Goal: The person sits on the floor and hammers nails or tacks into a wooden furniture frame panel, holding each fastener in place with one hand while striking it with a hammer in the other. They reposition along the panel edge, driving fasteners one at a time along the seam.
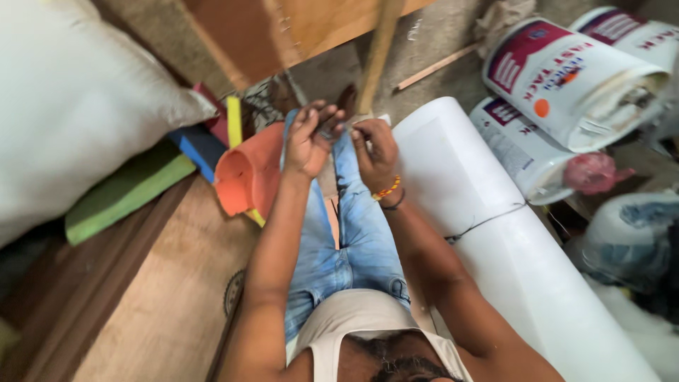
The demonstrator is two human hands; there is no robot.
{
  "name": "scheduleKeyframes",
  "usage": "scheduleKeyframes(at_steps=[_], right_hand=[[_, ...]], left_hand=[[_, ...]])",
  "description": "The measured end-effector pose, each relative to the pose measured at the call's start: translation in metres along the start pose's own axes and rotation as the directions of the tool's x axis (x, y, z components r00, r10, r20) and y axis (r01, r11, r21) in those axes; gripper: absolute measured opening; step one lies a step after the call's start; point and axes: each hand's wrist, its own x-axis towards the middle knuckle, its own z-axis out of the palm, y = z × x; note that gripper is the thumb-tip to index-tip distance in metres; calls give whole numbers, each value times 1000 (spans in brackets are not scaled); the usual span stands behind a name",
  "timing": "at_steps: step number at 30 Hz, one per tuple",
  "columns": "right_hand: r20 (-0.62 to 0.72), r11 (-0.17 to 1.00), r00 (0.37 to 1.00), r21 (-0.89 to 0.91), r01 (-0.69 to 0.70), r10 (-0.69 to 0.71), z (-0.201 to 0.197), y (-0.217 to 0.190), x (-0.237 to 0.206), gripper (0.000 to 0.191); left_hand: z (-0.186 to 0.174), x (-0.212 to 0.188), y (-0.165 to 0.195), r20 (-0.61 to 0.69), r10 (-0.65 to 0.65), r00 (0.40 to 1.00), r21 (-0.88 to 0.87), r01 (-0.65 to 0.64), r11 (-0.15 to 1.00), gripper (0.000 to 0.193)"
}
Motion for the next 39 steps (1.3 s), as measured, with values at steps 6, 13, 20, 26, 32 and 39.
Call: scheduleKeyframes(at_steps=[6,13,20,26,32,39], right_hand=[[44,1000,999,-10,8,-7,-1,-18,8,18],[-36,998,999,-65,11,-13,17,-14,6,19],[68,990,997,-131,54,-45,18,-6,8,20],[65,987,995,-136,85,-77,15,-14,12,24],[59,993,997,-104,52,-46,13,-23,17,17],[6,999,1000,36,-21,21,12,-24,37,14]], left_hand=[[24,3,-12,80,61,995,-81,-55,995,19],[20,2,-18,76,124,989,-72,-118,990,20],[13,2,-21,41,135,990,-77,-132,988,19],[17,7,-16,106,152,983,-45,-147,988,20],[29,7,-14,199,155,968,1,-158,987,23],[43,9,7,197,302,933,410,-358,839,8]])
